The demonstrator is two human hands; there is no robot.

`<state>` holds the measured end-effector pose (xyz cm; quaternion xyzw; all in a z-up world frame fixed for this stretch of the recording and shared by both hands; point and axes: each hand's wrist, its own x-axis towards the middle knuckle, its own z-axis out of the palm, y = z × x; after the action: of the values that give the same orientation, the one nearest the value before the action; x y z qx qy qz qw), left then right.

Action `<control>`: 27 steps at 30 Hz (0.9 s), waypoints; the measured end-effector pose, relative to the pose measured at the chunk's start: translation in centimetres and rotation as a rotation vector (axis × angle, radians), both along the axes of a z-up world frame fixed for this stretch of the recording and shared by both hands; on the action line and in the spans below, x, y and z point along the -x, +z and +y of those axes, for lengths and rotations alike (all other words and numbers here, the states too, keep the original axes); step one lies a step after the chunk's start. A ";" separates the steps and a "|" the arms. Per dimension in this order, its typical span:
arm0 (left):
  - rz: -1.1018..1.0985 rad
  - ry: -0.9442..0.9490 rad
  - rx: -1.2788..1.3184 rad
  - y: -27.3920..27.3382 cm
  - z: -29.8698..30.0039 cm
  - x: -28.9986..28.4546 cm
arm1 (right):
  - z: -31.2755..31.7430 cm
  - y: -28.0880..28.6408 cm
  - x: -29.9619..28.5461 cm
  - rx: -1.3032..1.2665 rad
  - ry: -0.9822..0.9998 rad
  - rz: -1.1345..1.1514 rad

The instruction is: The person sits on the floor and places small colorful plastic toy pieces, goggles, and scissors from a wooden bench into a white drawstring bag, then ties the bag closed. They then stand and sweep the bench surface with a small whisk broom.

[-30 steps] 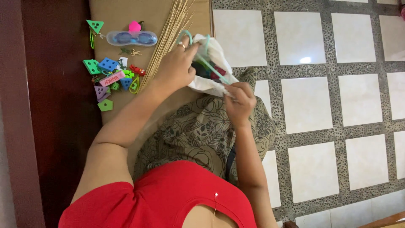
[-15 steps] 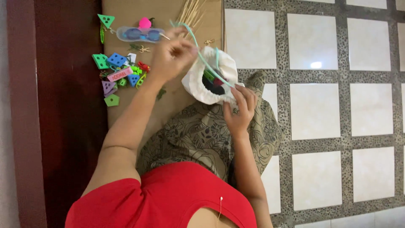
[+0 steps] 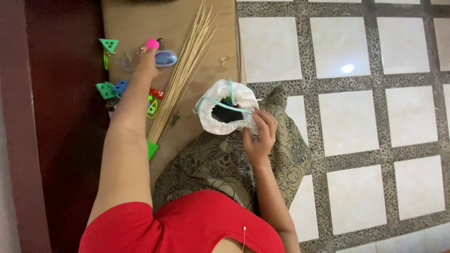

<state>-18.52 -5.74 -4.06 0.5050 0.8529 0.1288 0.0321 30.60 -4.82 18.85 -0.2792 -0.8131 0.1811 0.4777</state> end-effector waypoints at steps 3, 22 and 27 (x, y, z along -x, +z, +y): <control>-0.004 0.064 0.139 7.1 -1.3 -3.4 | 0.0 0.4 0.1 0.038 -0.001 -0.003; -0.208 -0.527 -0.811 36.7 -10.4 -25.1 | -2.6 4.0 -1.6 0.042 0.106 0.072; 0.019 -0.849 -0.646 34.8 -9.5 -29.6 | -4.0 5.0 -2.4 0.131 0.261 0.289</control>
<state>11.08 -15.21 30.76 0.7908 0.4907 0.3562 -0.0833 33.03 -8.80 23.81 -0.1731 -0.7517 0.3321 0.5429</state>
